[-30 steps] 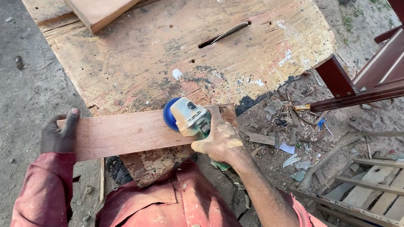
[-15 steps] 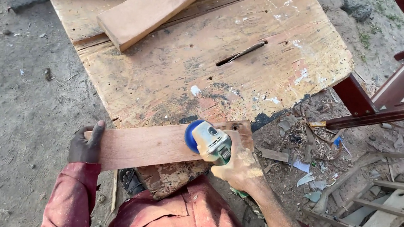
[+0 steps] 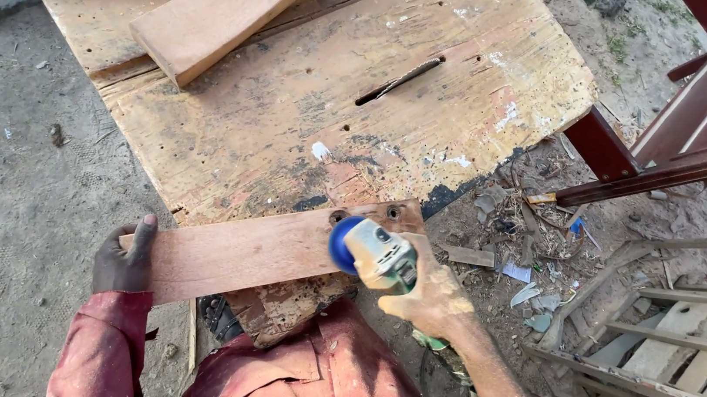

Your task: Sanding a wooden furniture component using a handheld power sander on a workbench.

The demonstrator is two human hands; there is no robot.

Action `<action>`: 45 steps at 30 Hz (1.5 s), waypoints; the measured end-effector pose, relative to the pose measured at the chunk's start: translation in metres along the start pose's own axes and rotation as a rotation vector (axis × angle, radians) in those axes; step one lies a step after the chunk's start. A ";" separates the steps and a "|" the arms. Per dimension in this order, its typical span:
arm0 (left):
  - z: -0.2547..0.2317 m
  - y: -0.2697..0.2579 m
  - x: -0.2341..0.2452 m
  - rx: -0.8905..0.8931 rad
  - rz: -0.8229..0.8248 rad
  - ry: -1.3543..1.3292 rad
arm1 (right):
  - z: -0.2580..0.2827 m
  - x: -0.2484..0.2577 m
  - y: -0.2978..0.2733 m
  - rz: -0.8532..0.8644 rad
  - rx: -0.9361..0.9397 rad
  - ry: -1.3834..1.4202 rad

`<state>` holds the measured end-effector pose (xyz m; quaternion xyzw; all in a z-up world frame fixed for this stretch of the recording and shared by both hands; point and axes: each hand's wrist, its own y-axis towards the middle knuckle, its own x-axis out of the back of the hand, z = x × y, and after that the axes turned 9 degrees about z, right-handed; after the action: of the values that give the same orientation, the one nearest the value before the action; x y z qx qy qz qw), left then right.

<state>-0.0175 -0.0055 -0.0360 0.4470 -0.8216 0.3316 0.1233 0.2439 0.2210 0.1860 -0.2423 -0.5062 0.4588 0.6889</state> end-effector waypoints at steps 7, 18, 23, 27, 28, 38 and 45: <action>-0.010 -0.006 0.002 0.017 -0.015 -0.011 | -0.005 0.017 0.018 0.015 -0.017 -0.098; -0.009 -0.006 0.003 0.032 -0.018 0.017 | 0.026 0.013 0.006 0.064 0.070 -0.148; -0.012 -0.007 0.001 0.042 -0.022 0.007 | 0.023 0.022 0.012 0.048 0.043 -0.240; -0.010 -0.003 0.002 0.045 -0.019 -0.003 | 0.043 0.019 0.002 0.058 0.061 -0.253; -0.007 -0.004 0.002 0.048 -0.019 -0.004 | 0.039 0.015 0.007 0.060 0.059 -0.255; -0.015 -0.008 0.005 0.033 -0.009 0.002 | -0.002 0.031 0.033 -0.015 0.020 -0.162; 0.000 0.002 0.000 0.023 -0.017 -0.015 | 0.026 0.000 0.026 -0.051 0.099 -0.246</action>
<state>-0.0190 -0.0048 -0.0369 0.4579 -0.8148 0.3366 0.1148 0.2099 0.2293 0.1750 -0.1373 -0.5695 0.4918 0.6442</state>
